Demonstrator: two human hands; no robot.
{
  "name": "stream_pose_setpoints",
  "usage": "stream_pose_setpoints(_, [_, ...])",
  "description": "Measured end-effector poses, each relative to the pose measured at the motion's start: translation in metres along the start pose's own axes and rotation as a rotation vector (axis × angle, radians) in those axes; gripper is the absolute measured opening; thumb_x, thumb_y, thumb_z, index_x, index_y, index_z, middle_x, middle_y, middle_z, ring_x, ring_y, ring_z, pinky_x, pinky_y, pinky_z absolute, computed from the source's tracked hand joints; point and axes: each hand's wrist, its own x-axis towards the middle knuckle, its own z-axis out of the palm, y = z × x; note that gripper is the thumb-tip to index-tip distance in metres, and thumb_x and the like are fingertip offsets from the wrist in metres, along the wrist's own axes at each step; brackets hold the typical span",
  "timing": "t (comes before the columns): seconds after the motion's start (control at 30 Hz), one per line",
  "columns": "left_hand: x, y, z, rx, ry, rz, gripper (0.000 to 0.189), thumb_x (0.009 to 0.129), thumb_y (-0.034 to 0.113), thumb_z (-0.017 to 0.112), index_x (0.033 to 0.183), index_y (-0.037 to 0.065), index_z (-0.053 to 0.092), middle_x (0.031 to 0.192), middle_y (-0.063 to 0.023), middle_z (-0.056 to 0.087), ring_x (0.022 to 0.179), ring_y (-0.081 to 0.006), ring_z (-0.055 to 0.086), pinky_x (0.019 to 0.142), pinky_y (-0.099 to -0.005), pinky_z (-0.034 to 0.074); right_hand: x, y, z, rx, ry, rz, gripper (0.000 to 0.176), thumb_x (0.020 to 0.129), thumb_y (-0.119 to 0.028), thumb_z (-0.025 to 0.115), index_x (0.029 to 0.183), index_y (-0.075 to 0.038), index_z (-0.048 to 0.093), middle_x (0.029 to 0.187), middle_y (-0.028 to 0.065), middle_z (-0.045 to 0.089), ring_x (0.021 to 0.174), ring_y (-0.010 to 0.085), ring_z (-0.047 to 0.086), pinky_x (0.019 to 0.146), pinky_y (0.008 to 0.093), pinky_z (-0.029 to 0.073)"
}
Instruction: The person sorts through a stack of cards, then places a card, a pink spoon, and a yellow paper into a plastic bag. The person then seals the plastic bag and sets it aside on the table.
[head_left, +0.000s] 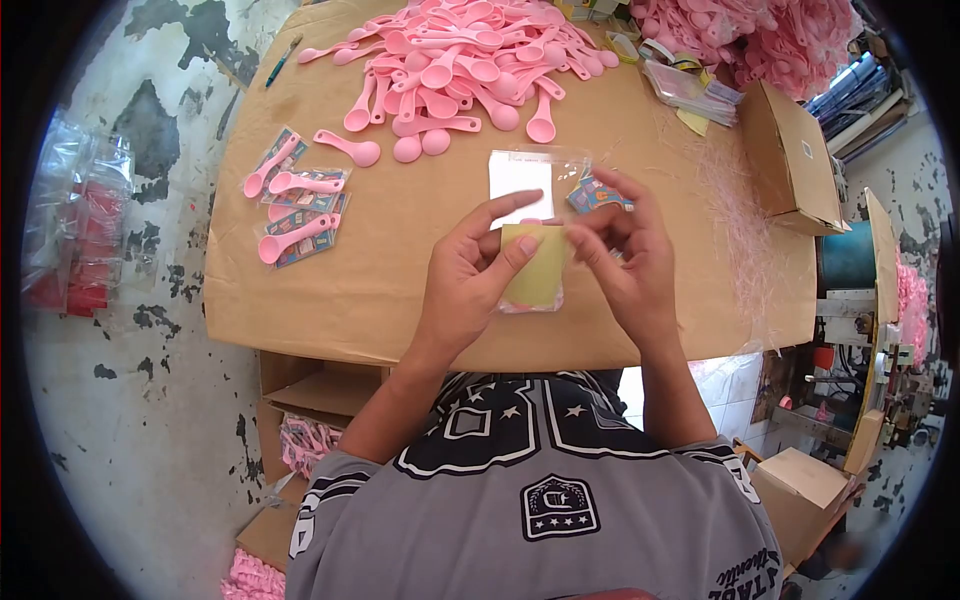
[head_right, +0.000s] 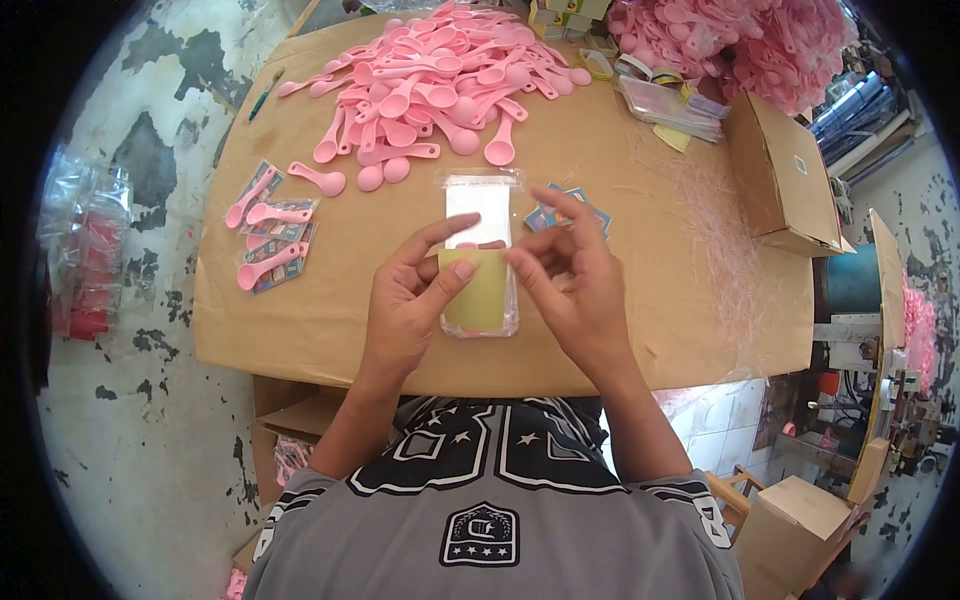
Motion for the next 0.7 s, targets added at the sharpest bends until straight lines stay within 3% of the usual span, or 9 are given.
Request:
stream_pose_setpoints(0.07, [-0.003, -0.001, -0.001, 0.006, 0.008, 0.03, 0.054, 0.106, 0.013, 0.063, 0.158, 0.009, 0.046, 0.106, -0.0092, 0.077, 0.089, -0.0116, 0.074, 0.063, -0.0241, 0.062, 0.004, 0.006, 0.002, -0.19, 0.207, -0.268, 0.046, 0.092, -0.008, 0.081, 0.135, -0.006, 0.064, 0.099, 0.0075, 0.07, 0.086, 0.0139, 0.066, 0.077, 0.0303, 0.051])
stream_pose_setpoints(0.17, [-0.007, 0.003, 0.0, 0.002, -0.022, 0.008, 0.06, 0.106, 0.01, 0.063, 0.162, 0.013, 0.041, 0.104, -0.009, 0.077, 0.088, -0.01, 0.073, 0.065, -0.0238, 0.06, 0.018, -0.006, -0.001, -0.597, 0.175, -0.606, 0.037, 0.086, -0.007, 0.083, 0.121, -0.009, 0.073, 0.112, 0.0096, 0.069, 0.098, 0.0243, 0.064, 0.083, 0.0362, 0.052])
stream_pose_setpoints(0.27, [-0.01, 0.008, 0.002, 0.056, -0.06, 0.003, 0.066, 0.105, 0.006, 0.062, 0.166, 0.016, 0.038, 0.101, -0.0079, 0.077, 0.084, -0.0061, 0.068, 0.067, -0.0228, 0.056, 0.022, -0.016, 0.01, -0.754, 0.152, -0.652, 0.029, 0.081, -0.004, 0.082, 0.109, -0.009, 0.077, 0.122, 0.0086, 0.067, 0.107, 0.0316, 0.059, 0.086, 0.0404, 0.051])
stream_pose_setpoints(0.33, [-0.009, 0.002, -0.002, 0.157, -0.083, 0.072, 0.069, 0.104, 0.004, 0.062, 0.167, 0.018, 0.037, 0.097, -0.0064, 0.077, 0.081, -0.0035, 0.064, 0.069, -0.0222, 0.053, 0.025, -0.015, 0.013, -0.803, 0.169, -0.699, 0.029, 0.08, -0.004, 0.081, 0.108, -0.009, 0.077, 0.123, 0.0061, 0.067, 0.107, 0.0308, 0.058, 0.087, 0.0404, 0.051])
stream_pose_setpoints(0.43, [-0.013, 0.01, 0.0, 0.25, -0.094, -0.018, 0.072, 0.101, 0.001, 0.062, 0.167, 0.02, 0.037, 0.089, -0.0032, 0.074, 0.077, -0.0019, 0.058, 0.07, -0.021, 0.049, 0.026, -0.012, 0.015, -0.831, 0.194, -0.73, 0.028, 0.078, -0.003, 0.08, 0.106, -0.008, 0.077, 0.123, 0.0051, 0.068, 0.106, 0.0308, 0.058, 0.087, 0.0413, 0.051])
stream_pose_setpoints(0.53, [-0.012, 0.004, 0.009, 0.308, -0.068, 0.039, 0.071, 0.102, 0.003, 0.064, 0.167, 0.011, 0.035, 0.076, 0.0082, 0.058, 0.069, 0.0015, 0.043, 0.062, -0.0166, 0.037, 0.025, -0.009, 0.013, -0.842, 0.227, -0.727, 0.026, 0.078, -0.002, 0.08, 0.103, -0.007, 0.076, 0.122, 0.0051, 0.069, 0.106, 0.0309, 0.059, 0.088, 0.0415, 0.051])
stream_pose_setpoints(0.63, [-0.012, 0.006, 0.01, 0.438, -0.107, 0.011, 0.072, 0.1, 0.007, 0.066, 0.166, 0.02, 0.038, 0.077, -0.0015, 0.069, 0.074, -0.0023, 0.056, 0.071, -0.0219, 0.049, 0.024, -0.005, 0.008, -0.828, 0.234, -0.71, 0.023, 0.078, -0.002, 0.079, 0.1, -0.006, 0.074, 0.12, 0.0067, 0.069, 0.107, 0.0325, 0.06, 0.088, 0.0418, 0.051])
stream_pose_setpoints(0.7, [-0.011, 0.009, 0.013, 0.512, -0.132, 0.008, 0.074, 0.1, 0.008, 0.067, 0.166, 0.019, 0.036, 0.079, -0.0041, 0.073, 0.077, -0.0023, 0.059, 0.073, -0.0219, 0.05, 0.025, -0.003, 0.002, -0.767, 0.235, -0.679, 0.022, 0.08, -0.002, 0.078, 0.101, -0.005, 0.072, 0.12, 0.0089, 0.069, 0.107, 0.0326, 0.061, 0.089, 0.0422, 0.052])
